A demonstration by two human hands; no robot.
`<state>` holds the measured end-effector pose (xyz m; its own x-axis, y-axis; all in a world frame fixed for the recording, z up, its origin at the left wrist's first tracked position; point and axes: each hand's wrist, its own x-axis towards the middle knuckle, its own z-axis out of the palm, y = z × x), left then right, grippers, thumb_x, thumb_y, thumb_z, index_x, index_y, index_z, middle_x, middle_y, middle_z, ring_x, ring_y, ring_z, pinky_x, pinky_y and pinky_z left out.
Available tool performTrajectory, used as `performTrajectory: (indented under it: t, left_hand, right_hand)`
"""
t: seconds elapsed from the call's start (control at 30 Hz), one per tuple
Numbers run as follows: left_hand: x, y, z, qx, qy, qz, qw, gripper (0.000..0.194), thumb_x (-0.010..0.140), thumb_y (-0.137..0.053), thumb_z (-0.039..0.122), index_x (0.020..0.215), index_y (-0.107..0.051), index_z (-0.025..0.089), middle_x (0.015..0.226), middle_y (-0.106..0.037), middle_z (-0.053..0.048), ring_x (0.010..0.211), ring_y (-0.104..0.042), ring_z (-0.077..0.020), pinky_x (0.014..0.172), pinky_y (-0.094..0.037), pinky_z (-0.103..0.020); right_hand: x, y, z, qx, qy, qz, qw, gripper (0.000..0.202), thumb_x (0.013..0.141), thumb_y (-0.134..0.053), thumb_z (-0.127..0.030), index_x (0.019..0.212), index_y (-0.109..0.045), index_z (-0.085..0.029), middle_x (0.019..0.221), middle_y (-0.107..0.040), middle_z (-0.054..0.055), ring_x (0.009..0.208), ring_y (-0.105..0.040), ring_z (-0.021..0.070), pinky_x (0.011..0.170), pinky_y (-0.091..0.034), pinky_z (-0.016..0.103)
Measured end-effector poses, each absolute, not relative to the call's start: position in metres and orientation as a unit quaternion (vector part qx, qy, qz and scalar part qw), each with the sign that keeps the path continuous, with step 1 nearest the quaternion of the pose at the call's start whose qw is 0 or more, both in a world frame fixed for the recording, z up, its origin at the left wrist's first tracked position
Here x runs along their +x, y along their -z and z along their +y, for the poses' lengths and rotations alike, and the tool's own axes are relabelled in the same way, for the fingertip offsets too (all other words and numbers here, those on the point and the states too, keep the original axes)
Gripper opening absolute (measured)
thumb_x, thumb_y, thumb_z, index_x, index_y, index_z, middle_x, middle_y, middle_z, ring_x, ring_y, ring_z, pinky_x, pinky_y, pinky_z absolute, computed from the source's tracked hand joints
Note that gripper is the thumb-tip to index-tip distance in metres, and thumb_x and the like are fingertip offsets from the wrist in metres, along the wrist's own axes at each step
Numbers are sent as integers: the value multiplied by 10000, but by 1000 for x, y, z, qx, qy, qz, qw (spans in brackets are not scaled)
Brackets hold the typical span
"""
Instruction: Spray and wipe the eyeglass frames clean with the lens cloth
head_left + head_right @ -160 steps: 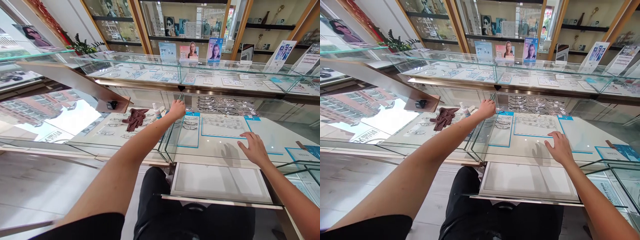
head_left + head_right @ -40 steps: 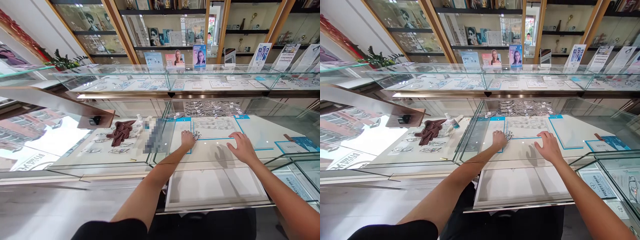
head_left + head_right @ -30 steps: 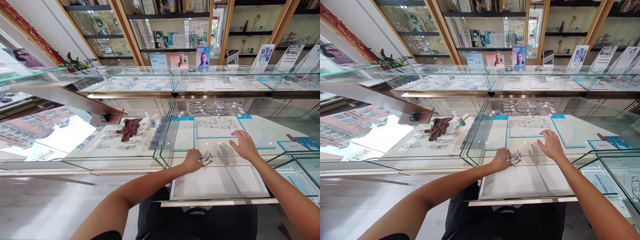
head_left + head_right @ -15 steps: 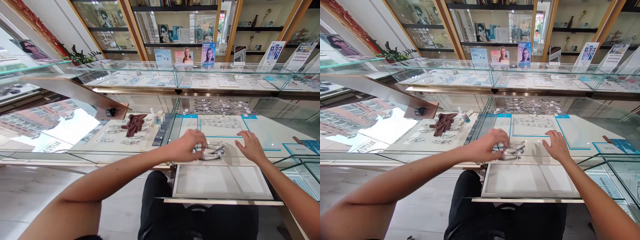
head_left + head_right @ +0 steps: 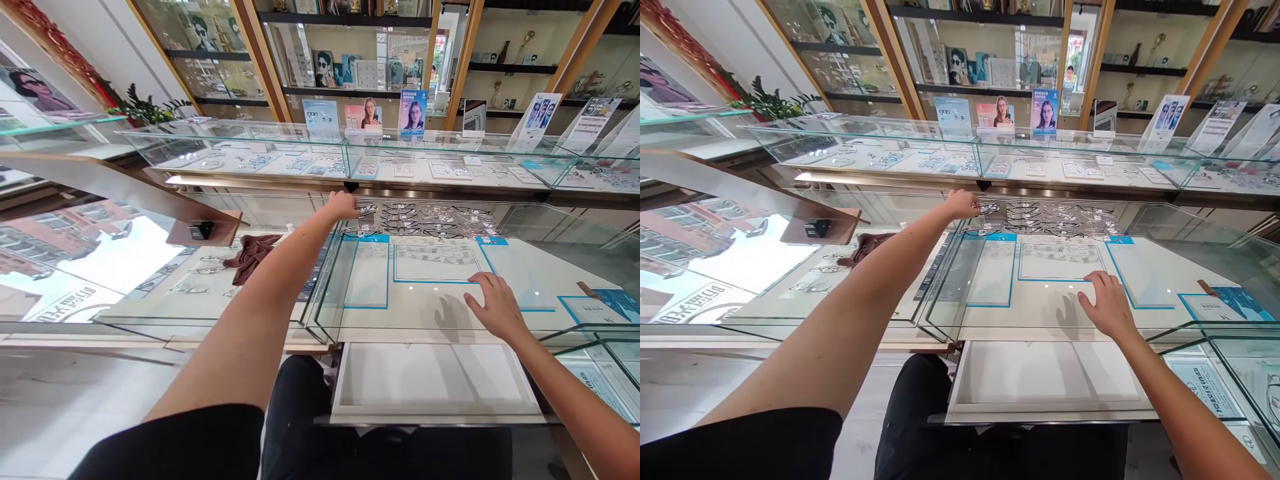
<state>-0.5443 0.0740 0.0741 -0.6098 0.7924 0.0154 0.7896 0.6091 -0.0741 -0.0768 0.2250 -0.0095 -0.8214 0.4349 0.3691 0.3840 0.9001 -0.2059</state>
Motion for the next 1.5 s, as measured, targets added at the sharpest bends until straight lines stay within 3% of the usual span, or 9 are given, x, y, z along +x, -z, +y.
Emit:
performTrajectory:
  t: [0.5, 1.07, 1.2, 1.5]
  left_hand:
    - [-571, -30, 85, -475, -53, -878, 39, 360, 885, -598, 450, 1092, -762, 206, 1295, -719, -150, 1307, -502, -368, 1124, -358, -505]
    - [-591, -38, 83, -487, -95, -868, 1, 372, 788, -761, 383, 1135, -756, 251, 1247, -747, -117, 1341, -486, -370, 1144, -336, -503]
    - [-591, -40, 84, -484, -103, -869, -2, 361, 818, -741, 353, 1168, -757, 268, 1197, -758, -109, 1340, -499, -370, 1136, -339, -497]
    - [-582, -40, 93, -484, -96, -870, 8, 347, 846, -687, 369, 1158, -771, 243, 1304, -725, -131, 1366, -477, -385, 1141, -350, -511]
  right_hand:
    - [-72, 14, 216, -223, -71, -948, 217, 261, 966, -524, -392, 1150, -627, -237, 1219, -708, 117, 1057, -641, 317, 906, -511, 482]
    - [-71, 9, 210, -229, -66, -947, 213, 254, 951, -545, -374, 1148, -623, -232, 1212, -707, 120, 1076, -648, 323, 908, -513, 476]
    - [-72, 7, 210, -229, -66, -949, 208, 261, 956, -545, -377, 1151, -624, -223, 1219, -709, 124, 1080, -653, 325, 914, -519, 475]
    - [-72, 3, 210, -225, -66, -951, 200, 258, 967, -532, -371, 1141, -636, -210, 1217, -714, 132, 1072, -659, 325, 933, -527, 477]
